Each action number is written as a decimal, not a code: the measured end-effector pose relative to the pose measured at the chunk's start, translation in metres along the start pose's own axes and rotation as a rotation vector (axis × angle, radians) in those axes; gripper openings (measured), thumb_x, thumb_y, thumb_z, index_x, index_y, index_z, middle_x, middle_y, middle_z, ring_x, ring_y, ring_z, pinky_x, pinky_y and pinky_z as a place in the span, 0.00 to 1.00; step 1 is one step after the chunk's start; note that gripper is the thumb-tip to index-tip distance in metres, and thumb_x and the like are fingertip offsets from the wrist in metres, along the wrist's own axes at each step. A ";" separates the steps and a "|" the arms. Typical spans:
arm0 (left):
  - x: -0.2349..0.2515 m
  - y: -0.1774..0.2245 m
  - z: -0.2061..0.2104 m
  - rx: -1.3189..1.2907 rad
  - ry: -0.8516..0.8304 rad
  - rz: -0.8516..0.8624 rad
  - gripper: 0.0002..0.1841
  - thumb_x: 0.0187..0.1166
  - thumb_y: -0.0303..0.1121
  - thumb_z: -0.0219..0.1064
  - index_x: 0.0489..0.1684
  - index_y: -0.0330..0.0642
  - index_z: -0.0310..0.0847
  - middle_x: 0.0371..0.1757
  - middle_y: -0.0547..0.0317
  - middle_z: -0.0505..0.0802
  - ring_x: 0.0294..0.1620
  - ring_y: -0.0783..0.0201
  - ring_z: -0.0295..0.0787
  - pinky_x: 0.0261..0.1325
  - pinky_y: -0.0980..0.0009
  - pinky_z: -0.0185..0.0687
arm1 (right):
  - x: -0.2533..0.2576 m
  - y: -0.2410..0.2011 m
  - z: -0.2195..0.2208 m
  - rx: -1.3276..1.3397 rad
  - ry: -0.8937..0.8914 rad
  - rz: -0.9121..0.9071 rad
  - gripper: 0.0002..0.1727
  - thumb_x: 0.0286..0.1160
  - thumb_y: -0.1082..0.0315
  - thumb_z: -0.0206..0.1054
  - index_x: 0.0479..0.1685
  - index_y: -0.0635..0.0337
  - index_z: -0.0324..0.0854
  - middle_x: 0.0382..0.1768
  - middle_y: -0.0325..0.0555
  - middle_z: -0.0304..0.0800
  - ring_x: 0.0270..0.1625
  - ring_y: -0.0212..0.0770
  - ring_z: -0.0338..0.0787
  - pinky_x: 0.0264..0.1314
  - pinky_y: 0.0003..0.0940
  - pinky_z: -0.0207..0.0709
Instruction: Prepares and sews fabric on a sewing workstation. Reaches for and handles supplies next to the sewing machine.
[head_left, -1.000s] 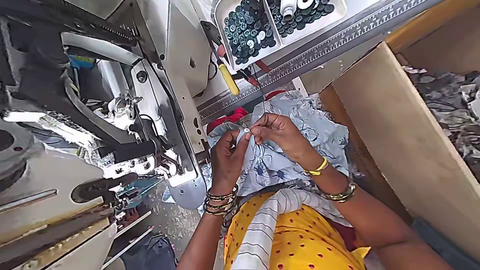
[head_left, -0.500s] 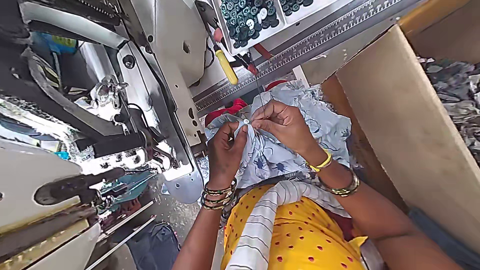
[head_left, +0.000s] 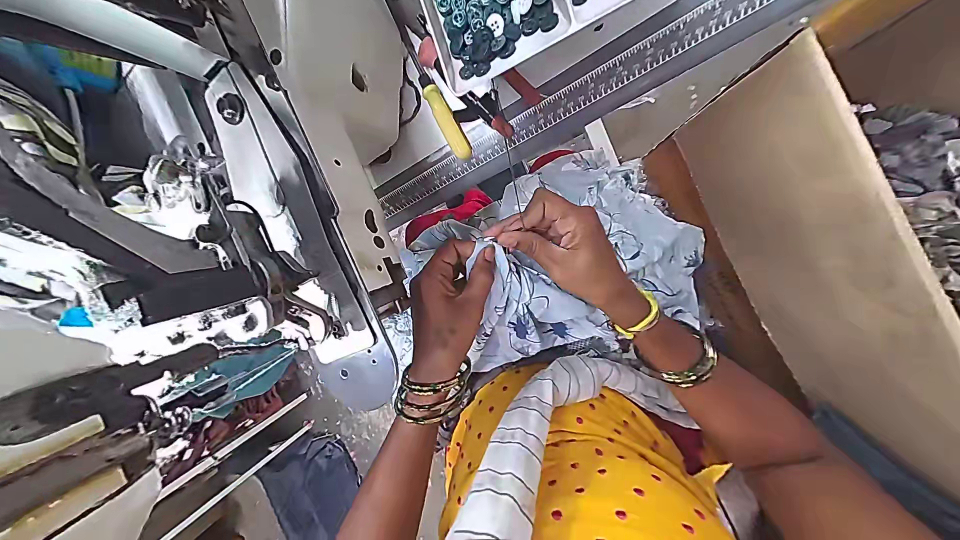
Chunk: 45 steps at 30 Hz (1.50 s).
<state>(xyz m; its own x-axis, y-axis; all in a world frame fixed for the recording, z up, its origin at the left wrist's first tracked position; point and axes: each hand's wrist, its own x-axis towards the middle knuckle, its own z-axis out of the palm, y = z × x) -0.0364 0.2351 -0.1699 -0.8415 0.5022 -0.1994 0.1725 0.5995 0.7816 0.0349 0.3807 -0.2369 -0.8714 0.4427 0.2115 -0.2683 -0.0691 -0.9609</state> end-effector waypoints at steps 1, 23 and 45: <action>0.000 0.000 0.000 -0.006 -0.001 0.006 0.04 0.80 0.32 0.68 0.35 0.45 0.83 0.24 0.75 0.83 0.21 0.85 0.74 0.26 0.87 0.70 | 0.000 0.000 0.000 -0.002 0.003 0.006 0.08 0.75 0.77 0.71 0.35 0.62 0.76 0.42 0.46 0.97 0.40 0.29 0.96 0.42 0.22 0.88; -0.012 -0.006 0.023 0.252 0.202 0.443 0.08 0.75 0.30 0.65 0.29 0.34 0.82 0.22 0.59 0.84 0.24 0.80 0.77 0.30 0.85 0.73 | 0.001 -0.006 0.002 0.194 -0.040 0.142 0.09 0.74 0.77 0.72 0.32 0.60 0.76 0.33 0.41 0.94 0.32 0.24 0.90 0.34 0.17 0.83; -0.080 -0.019 -0.063 0.238 -0.072 0.622 0.08 0.73 0.36 0.72 0.35 0.41 0.88 0.37 0.57 0.95 0.39 0.72 0.92 0.44 0.79 0.85 | -0.067 -0.044 -0.163 -1.133 0.299 0.857 0.12 0.79 0.67 0.71 0.50 0.68 0.89 0.47 0.67 0.92 0.55 0.66 0.90 0.63 0.69 0.76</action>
<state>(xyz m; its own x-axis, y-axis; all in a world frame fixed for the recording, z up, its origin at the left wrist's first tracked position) -0.0047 0.1437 -0.1314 -0.5140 0.8339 0.2012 0.7298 0.3019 0.6134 0.1725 0.4997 -0.2378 -0.4394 0.8053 -0.3979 0.8668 0.2637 -0.4233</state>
